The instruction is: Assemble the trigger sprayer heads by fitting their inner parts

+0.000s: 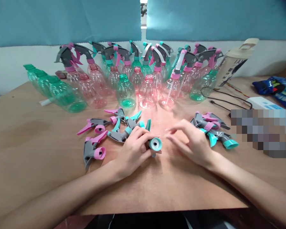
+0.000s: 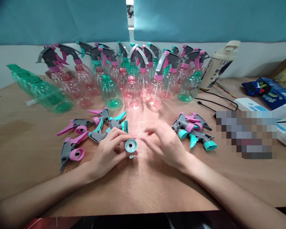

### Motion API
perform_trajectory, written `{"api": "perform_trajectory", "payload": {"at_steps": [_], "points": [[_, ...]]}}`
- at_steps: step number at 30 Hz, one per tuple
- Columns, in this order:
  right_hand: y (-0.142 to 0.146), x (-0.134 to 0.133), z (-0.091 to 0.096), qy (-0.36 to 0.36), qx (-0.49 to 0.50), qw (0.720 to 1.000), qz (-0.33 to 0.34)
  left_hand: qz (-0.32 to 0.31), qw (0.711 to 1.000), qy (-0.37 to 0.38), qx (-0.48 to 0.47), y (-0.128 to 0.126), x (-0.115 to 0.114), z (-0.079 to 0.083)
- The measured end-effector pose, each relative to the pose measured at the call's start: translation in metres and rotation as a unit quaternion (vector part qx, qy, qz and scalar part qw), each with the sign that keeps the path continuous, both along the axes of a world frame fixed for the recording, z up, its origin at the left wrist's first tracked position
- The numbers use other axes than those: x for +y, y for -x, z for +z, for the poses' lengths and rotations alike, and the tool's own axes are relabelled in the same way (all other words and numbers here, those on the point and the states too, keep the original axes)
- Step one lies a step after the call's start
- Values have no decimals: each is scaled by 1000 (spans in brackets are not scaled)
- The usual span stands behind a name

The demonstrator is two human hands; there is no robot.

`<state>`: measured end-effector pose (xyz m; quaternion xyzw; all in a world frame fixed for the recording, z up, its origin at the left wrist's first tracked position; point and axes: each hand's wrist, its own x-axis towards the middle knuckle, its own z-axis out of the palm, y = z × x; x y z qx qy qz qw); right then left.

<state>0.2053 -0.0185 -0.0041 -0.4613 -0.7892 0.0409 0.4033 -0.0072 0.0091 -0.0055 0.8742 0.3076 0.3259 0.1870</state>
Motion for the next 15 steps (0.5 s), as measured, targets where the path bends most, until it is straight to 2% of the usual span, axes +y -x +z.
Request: {"api": "perform_trajectory", "payload": {"at_steps": [4,8,11,15], "points": [[-57,8,7,46,-128,975,-178,4,1000,0,4,0,0,0],[-108,-4,-15,133,-190,941,-245,6,1000,11,5,-1,-1,0],[-111,-11,-31,160,-202,931,-259,9,1000,15,6,-1,0,0],[-87,-2,-31,156,-224,929,-251,16,1000,17,13,-2,1,0]]}}
